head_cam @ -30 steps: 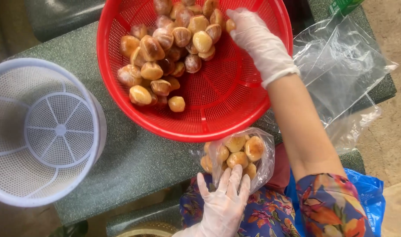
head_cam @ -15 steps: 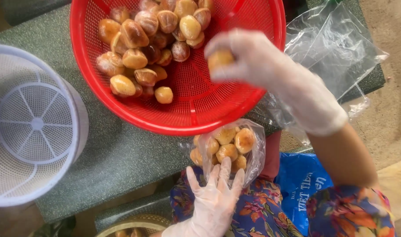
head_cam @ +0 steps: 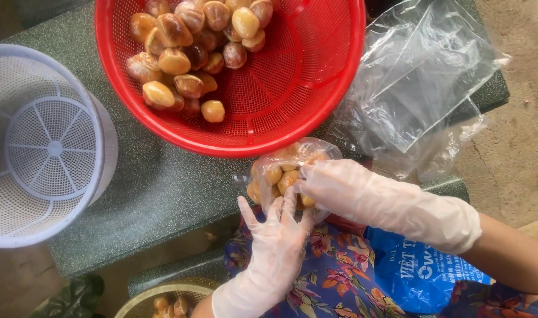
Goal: The person is picking up small cakes from a red colander and placing them into individual plastic bags for packaging.
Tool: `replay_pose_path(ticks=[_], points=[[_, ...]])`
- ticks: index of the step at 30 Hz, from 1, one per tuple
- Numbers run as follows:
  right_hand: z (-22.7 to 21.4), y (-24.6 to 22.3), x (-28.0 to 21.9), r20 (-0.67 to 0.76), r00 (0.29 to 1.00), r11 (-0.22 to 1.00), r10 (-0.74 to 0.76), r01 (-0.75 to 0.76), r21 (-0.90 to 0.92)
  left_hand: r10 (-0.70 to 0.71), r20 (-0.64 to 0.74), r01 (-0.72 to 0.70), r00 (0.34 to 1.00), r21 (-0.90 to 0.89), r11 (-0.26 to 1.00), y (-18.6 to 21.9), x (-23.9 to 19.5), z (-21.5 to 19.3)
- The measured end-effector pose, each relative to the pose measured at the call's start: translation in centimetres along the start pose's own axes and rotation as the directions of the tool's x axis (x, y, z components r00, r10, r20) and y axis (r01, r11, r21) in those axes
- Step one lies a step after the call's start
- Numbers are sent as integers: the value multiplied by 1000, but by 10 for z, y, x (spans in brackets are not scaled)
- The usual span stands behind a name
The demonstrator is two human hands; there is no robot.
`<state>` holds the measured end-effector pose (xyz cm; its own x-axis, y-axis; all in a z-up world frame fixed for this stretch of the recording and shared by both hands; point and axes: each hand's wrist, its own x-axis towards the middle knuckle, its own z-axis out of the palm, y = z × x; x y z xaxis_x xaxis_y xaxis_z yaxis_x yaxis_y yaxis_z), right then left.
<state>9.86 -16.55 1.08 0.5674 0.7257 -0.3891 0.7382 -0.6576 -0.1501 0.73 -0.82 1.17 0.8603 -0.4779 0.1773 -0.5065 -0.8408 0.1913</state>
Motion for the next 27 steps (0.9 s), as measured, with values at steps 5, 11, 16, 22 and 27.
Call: replay_pose_path(ticks=[5, 11, 16, 22, 27], points=[[-43, -7, 24, 529, 848, 992, 32, -91, 85, -23, -72, 31, 997, 115, 993, 0, 7, -5], [15, 4, 10, 31, 999, 917, 32, -42, 396, -9, -92, 16, 996, 75, 997, -2, 7, -5], [-14, 3, 6, -76, 994, 987, -76, 86, 133, -10, -104, 18, 995, 74, 997, -2, 7, -4], [-38, 4, -33, -304, 951, 997, -53, 67, 37, -14, -67, 15, 998, 25, 1000, -3, 4, -5], [-6, -9, -69, -324, 946, 984, -24, 80, 158, -17, -20, 18, 1000, 26, 1000, -9, -2, -3]])
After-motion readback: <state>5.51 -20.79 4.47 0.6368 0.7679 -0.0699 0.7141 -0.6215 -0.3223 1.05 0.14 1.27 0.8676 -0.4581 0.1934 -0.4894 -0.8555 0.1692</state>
